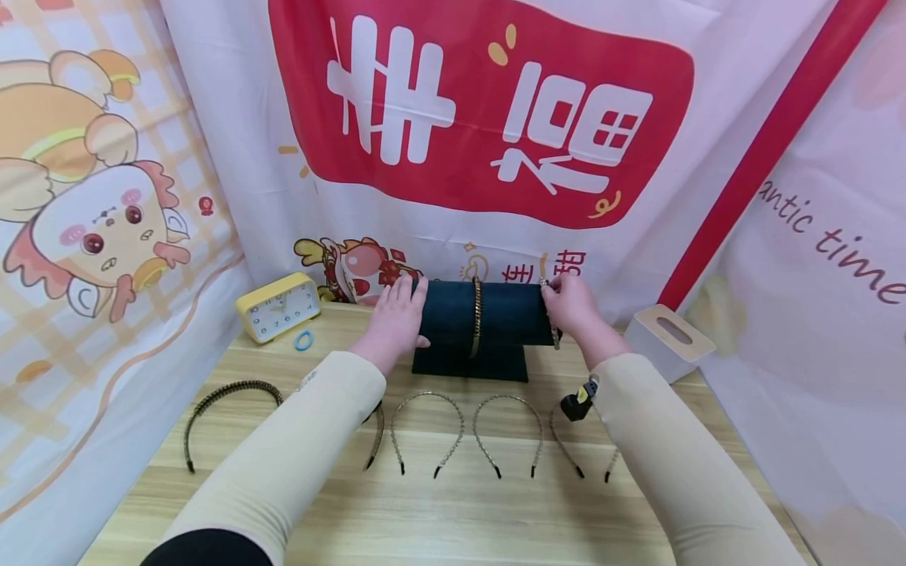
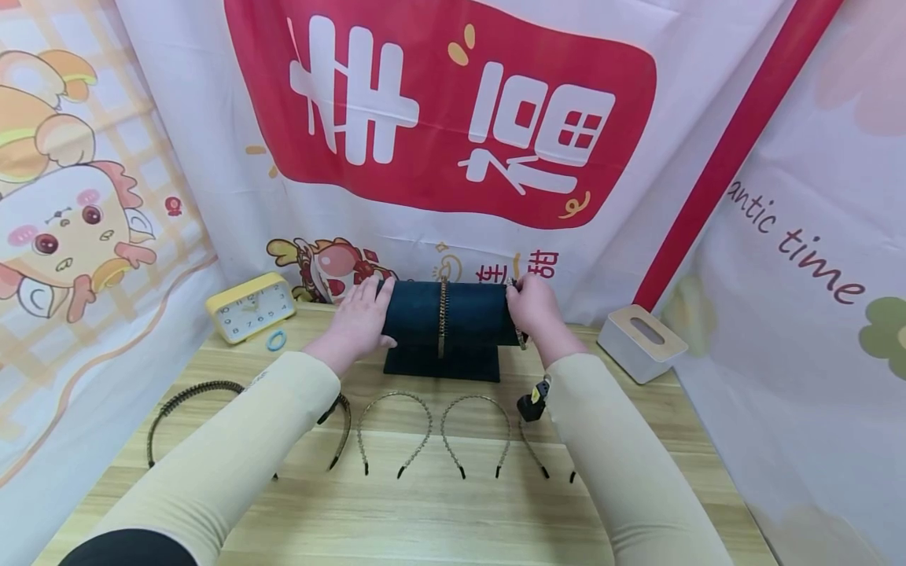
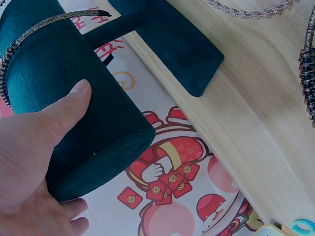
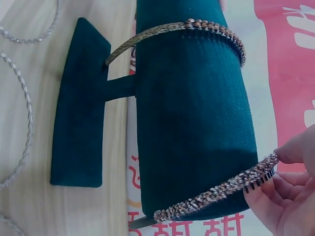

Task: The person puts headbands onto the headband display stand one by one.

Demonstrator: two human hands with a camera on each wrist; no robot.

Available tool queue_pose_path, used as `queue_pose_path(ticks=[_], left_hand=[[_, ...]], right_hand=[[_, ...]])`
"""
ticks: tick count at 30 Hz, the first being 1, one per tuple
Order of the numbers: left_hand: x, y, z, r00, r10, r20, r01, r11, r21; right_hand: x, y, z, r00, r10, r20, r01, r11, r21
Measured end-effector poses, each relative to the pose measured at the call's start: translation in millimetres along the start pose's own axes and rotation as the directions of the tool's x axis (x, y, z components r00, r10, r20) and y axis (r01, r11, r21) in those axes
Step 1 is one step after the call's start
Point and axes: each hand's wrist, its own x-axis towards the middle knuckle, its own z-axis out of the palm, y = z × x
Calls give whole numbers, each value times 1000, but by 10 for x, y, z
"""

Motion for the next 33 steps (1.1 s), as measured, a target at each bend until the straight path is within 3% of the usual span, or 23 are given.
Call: queue_pose_path(ticks=[2,4,9,13,18,22,24,27,30,33], left_hand=[[-1,-2,-2,1000,0,-1,0,1000,1],[-8,7,-13,1000,-2,8,2,1000,1],[-15,20,-29,999,-11,31,11,1000,-16],[-10,10,-19,1000,-9,24,9,1000,-22],[3,-8,5,1000,-9,2,9,1000,-27],[17,1,4,1000,-13,6,13,1000,-26],[24,16,2,1000,-14,13,14,999,-30],[28,35,-10,999,-21,26,22,999,-37],[16,36,-29,999,-25,31,26,999,-34],[-4,23,-44,999,-28,30,28,999,-21]], right_hand=[[15,-12,-1,999,52,17,-53,994,92],[28,-8,-3,992,118,32,-122,966,229],[48,37,-5,963,267,41,-246,802,544],[49,29,7,948,316,33,-264,723,639],[47,-68,52,952,307,12,-231,687,689],[38,-182,118,962,273,18,-209,691,692],[34,-215,142,963,268,13,-208,712,671],[34,-225,149,966,255,-41,-193,821,538],[38,-198,140,976,194,-95,-154,934,323],[53,-153,133,987,119,-107,-98,978,183]])
